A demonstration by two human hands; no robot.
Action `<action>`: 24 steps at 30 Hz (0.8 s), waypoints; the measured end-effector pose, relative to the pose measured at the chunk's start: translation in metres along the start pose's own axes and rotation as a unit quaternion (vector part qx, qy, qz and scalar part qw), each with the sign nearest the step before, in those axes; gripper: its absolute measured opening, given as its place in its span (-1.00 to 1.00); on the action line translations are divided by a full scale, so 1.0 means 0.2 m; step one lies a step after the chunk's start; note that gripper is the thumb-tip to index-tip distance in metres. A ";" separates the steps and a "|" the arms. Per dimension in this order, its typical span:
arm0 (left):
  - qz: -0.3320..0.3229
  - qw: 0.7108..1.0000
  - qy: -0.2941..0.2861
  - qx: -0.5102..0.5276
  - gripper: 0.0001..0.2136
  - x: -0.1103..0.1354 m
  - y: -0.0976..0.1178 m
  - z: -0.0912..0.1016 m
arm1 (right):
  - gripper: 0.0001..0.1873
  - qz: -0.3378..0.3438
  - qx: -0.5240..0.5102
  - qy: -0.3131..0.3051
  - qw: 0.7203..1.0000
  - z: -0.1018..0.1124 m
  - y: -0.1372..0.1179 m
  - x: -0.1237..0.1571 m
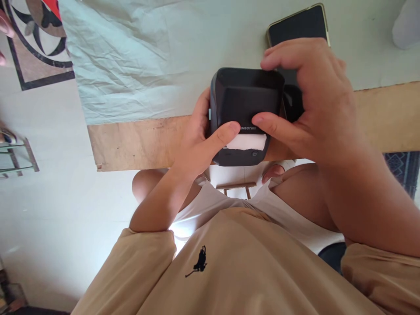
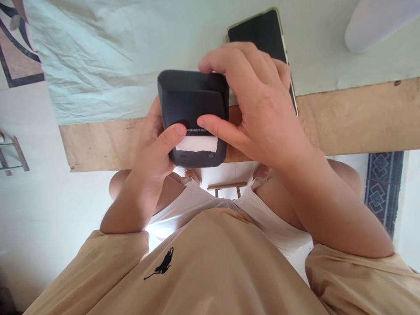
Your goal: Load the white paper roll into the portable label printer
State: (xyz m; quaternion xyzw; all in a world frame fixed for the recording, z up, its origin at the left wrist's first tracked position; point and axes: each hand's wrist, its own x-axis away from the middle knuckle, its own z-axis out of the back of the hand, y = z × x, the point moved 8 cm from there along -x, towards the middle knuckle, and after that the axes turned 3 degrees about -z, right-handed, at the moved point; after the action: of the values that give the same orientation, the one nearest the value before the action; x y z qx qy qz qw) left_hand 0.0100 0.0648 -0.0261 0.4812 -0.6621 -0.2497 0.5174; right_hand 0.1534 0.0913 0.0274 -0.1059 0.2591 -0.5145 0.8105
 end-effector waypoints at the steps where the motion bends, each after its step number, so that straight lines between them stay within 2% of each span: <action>1: -0.027 0.999 -0.007 -0.016 -0.65 0.00 0.02 0.00 | -0.45 -0.010 -0.005 0.003 1.000 0.00 0.00 0.00; 4: -0.093 0.994 -0.036 -0.049 -0.71 -0.01 0.06 -0.02 | -0.43 -0.042 -0.013 -0.019 0.999 -0.01 0.01 0.00; 7: -0.100 0.992 -0.054 -0.054 -0.74 -0.02 0.06 -0.03 | -0.40 -0.053 -0.019 -0.038 0.998 -0.03 0.01 -0.01; 10: -0.105 0.992 -0.044 -0.060 -0.73 -0.03 0.06 -0.02 | -0.36 -0.053 -0.022 -0.045 0.997 -0.05 0.02 -0.01; 12: -0.111 0.992 -0.050 -0.040 -0.71 -0.03 0.06 -0.02 | -0.38 -0.052 -0.020 -0.017 0.998 -0.05 0.02 0.00; 16: -0.106 0.987 -0.121 0.030 -0.66 -0.05 0.05 -0.05 | -0.44 -0.027 -0.018 0.049 0.998 -0.01 -0.02 0.02; 20: -0.094 0.982 -0.157 0.048 -0.55 -0.07 0.05 -0.05 | -0.47 0.010 -0.067 0.040 0.997 0.00 -0.05 0.02; 24: -0.055 0.984 -0.161 0.054 -0.66 -0.09 0.03 -0.03 | -0.48 0.023 -0.082 0.054 0.995 0.01 -0.03 0.01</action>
State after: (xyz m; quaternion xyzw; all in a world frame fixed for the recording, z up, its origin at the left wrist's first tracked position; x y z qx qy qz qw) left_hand 0.0137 0.0846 -0.0265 0.4977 -0.7219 -0.3155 0.3629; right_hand 0.1507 0.0866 0.0311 -0.1379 0.3456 -0.4779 0.7957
